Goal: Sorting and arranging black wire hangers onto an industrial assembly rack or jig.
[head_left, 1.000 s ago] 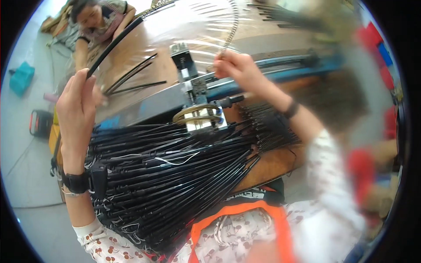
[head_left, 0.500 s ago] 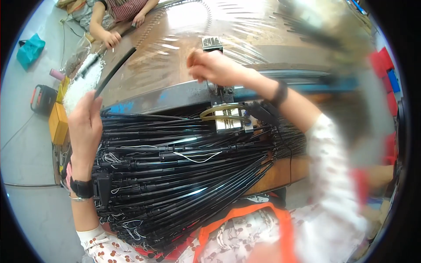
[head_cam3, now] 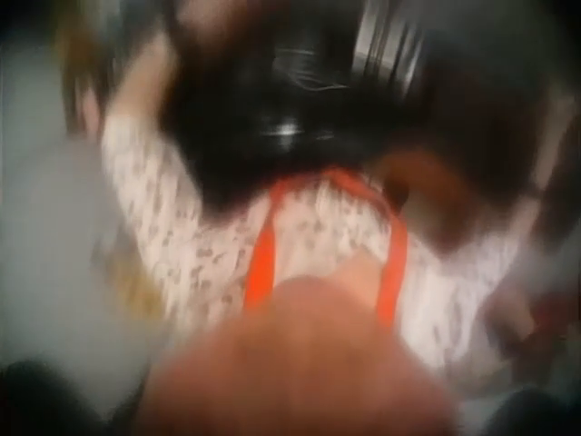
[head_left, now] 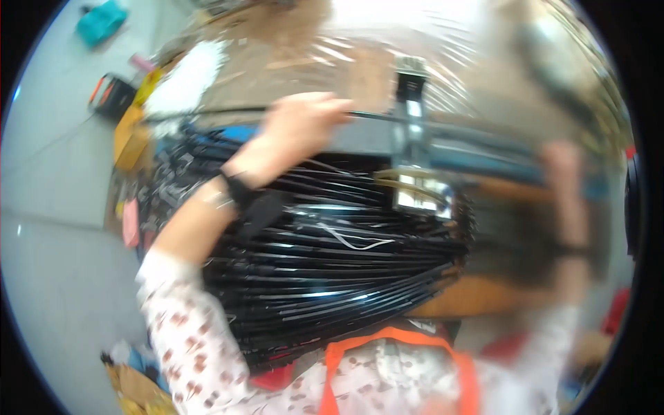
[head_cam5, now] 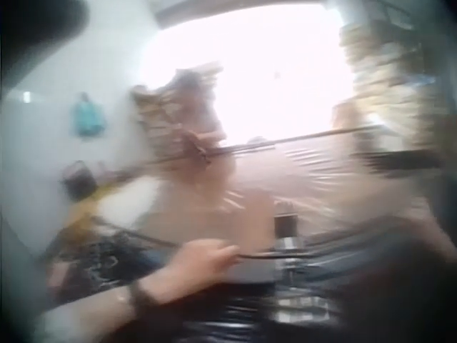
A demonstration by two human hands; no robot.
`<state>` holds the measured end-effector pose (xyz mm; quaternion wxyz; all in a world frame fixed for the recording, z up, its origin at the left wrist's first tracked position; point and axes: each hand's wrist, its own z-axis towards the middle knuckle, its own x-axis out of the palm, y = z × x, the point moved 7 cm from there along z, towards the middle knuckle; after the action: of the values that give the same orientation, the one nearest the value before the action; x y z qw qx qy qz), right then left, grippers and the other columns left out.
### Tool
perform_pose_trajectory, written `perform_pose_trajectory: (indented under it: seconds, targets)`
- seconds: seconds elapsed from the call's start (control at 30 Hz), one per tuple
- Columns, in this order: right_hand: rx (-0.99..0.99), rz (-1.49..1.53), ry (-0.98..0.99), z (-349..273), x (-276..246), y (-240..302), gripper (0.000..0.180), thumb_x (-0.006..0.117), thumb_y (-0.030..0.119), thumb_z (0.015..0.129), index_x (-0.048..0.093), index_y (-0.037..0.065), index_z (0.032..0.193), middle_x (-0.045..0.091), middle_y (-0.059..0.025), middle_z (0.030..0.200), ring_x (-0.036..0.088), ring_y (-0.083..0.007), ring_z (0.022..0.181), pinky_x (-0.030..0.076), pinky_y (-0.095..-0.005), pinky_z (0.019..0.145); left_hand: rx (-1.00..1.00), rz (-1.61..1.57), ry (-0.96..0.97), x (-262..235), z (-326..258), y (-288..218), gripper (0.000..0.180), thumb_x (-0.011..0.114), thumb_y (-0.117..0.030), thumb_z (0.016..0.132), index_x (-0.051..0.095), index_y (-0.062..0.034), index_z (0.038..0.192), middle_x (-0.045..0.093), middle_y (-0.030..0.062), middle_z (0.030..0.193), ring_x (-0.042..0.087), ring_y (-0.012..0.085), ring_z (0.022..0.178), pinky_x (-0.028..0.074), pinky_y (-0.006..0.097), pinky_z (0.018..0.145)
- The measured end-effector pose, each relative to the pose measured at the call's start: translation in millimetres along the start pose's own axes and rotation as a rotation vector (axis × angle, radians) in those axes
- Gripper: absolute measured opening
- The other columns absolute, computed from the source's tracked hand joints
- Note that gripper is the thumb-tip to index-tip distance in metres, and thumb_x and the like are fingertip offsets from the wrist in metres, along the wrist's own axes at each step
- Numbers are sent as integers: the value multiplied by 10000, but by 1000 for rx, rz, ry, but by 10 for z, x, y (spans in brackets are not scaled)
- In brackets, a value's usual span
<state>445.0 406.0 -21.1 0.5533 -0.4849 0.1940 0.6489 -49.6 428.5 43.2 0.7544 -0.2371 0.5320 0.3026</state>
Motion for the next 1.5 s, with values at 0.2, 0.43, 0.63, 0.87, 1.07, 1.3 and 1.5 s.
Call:
perform_pose_trajectory:
  seconds: [0.2, 0.43, 0.63, 0.87, 1.07, 1.3, 1.5]
  targets:
    - [96, 173, -5, -506, 516, -388, 154, 584, 153, 963, 653, 29, 1023, 660, -172, 994, 617, -366, 953, 480, -466, 845, -40, -199, 56, 696, 408, -199, 238, 592, -256, 973, 547, -41, 881, 644, 181, 806, 646, 390, 791, 515, 475, 670]
    - [151, 233, -48, -421, 559, -269, 184, 550, 159, 983, 659, 22, 1039, 656, -190, 998, 625, -364, 980, 489, -455, 869, -119, -277, 129, 718, 367, -134, 272, 564, -254, 976, 585, -13, 852, 646, 211, 841, 628, 429, 848, 493, 517, 723]
    - [207, 229, -37, -384, 524, -261, 172, 552, 157, 974, 656, 23, 1004, 654, -177, 975, 625, -364, 942, 490, -448, 843, -153, -305, 198, 798, 396, -139, 239, 571, -223, 965, 599, -9, 864, 659, 237, 825, 631, 444, 820, 486, 529, 725]
    - [113, 208, -80, -485, 516, -334, 158, 582, 141, 961, 671, 31, 1033, 674, -165, 1018, 635, -348, 979, 482, -452, 892, -34, -298, 156, 768, 396, -212, 215, 558, -215, 976, 570, -10, 910, 662, 219, 801, 631, 444, 785, 481, 525, 692]
    - [-22, 197, -142, 170, -675, 1064, 281, 644, 35, 886, 689, 68, 1162, 701, -109, 1173, 596, -327, 1215, 420, -469, 1038, -73, -216, 118, 811, 361, -180, 173, 548, -215, 974, 588, -55, 922, 673, 198, 797, 656, 419, 780, 509, 518, 665]
    - [-29, 410, -82, -59, -910, 1512, 288, 740, 12, 782, 687, 65, 1061, 697, -112, 1012, 614, -326, 1072, 454, -467, 940, -132, -146, 123, 738, 380, -229, 184, 555, -243, 980, 562, -76, 900, 661, 197, 759, 660, 418, 770, 511, 515, 657]
    - [-45, 592, -81, 0, -713, 1717, 316, 746, 101, 807, 660, 62, 1109, 691, -100, 1033, 606, -310, 1017, 417, -444, 878, -126, -97, 153, 783, 359, -95, 206, 556, -243, 984, 538, -70, 874, 646, 203, 751, 641, 432, 767, 490, 526, 634]
